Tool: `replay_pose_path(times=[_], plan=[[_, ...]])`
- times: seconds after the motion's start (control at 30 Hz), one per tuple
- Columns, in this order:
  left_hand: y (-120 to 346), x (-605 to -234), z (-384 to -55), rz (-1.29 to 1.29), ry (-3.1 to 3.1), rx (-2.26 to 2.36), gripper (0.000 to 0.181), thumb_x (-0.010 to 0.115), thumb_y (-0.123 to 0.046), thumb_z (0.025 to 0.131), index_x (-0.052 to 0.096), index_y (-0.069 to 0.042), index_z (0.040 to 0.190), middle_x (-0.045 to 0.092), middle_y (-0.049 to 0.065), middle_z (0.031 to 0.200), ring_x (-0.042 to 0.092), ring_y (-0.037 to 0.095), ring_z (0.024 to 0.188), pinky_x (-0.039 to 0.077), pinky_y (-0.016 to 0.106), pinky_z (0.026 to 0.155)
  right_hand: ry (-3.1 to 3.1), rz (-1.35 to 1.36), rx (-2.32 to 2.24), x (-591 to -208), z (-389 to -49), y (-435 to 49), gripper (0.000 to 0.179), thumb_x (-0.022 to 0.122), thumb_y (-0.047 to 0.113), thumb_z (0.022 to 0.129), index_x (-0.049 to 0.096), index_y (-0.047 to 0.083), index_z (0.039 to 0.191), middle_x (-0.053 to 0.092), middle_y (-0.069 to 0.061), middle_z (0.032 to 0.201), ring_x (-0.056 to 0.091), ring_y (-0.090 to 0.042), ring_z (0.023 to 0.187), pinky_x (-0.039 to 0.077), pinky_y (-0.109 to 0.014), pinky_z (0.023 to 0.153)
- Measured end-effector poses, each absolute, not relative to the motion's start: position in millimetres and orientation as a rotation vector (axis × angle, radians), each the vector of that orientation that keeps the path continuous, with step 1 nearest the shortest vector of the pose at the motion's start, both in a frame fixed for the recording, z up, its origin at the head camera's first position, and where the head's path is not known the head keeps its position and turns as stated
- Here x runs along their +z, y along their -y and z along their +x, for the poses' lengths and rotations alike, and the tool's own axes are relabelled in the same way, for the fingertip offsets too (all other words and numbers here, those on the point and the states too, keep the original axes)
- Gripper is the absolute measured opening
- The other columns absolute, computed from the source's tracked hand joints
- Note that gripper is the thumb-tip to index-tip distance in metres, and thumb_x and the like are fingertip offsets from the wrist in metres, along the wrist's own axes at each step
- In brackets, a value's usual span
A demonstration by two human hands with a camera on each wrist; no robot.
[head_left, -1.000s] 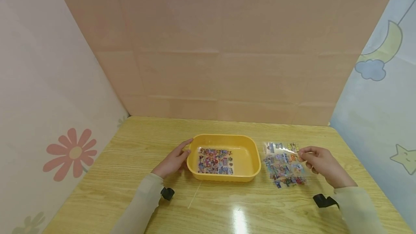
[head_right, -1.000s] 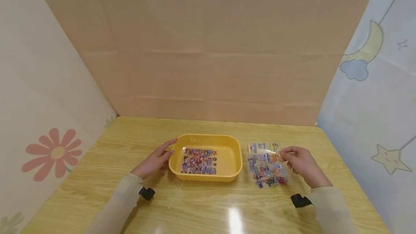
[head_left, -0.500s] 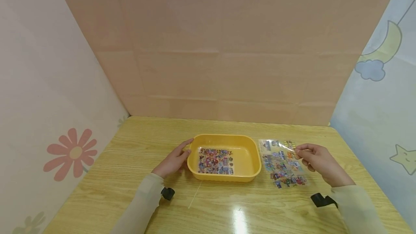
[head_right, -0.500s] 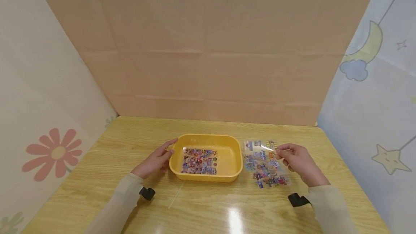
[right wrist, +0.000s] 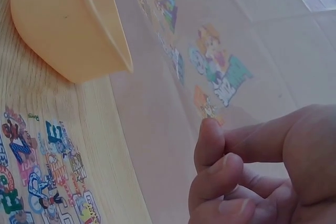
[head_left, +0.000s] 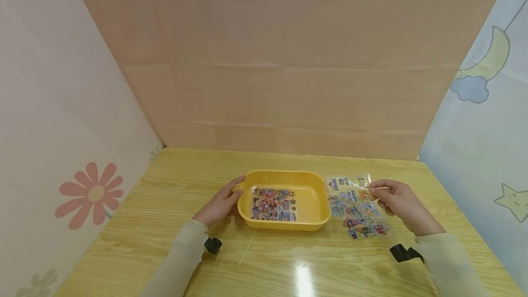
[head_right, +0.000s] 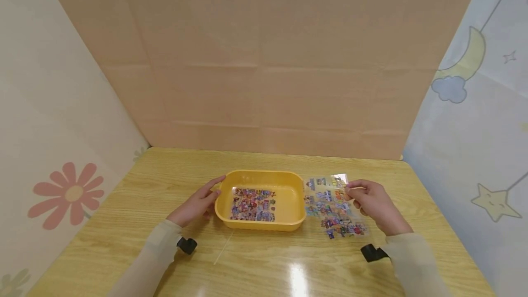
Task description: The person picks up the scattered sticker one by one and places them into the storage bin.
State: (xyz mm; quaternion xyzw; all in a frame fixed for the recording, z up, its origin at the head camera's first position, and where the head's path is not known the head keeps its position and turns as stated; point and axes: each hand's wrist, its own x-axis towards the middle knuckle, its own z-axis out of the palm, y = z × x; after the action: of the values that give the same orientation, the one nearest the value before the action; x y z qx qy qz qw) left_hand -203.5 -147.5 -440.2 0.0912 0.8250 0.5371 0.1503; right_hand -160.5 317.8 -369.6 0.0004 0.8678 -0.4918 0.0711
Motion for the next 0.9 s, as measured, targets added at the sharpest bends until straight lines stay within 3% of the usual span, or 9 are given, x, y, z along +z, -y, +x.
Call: replay_pose_path(times=[0.63, 0.9], plan=[[147.2, -438.9, -202.3, 0.261, -2.382, 1.533, 0.050, 0.043, -0.029, 0.109, 0.029, -0.034, 0.158, 0.060, 0.012, 0.097, 0.063, 0.025, 0.072, 0.048, 0.032, 0.056, -2.570, -0.036, -1.501, -362.5, -164.7, -299.5, 0.049, 0.049, 0.024, 0.107, 0.039, -0.003, 0.147, 0.062, -0.007, 0.081, 0.042, -0.011, 0.056, 0.037, -0.032, 0.049], [147.3, -437.6, -202.1, 0.267, -2.373, 1.538, 0.051, 0.043, -0.029, 0.109, 0.028, -0.032, 0.158, 0.059, 0.013, 0.098, 0.063, 0.026, 0.073, 0.047, 0.032, 0.057, -2.579, -0.075, -1.484, -360.7, -169.3, -290.9, 0.051, 0.052, 0.027, 0.106, 0.040, -0.001, 0.148, 0.065, -0.008, 0.085, 0.043, -0.013, 0.055, 0.037, -0.031, 0.049]])
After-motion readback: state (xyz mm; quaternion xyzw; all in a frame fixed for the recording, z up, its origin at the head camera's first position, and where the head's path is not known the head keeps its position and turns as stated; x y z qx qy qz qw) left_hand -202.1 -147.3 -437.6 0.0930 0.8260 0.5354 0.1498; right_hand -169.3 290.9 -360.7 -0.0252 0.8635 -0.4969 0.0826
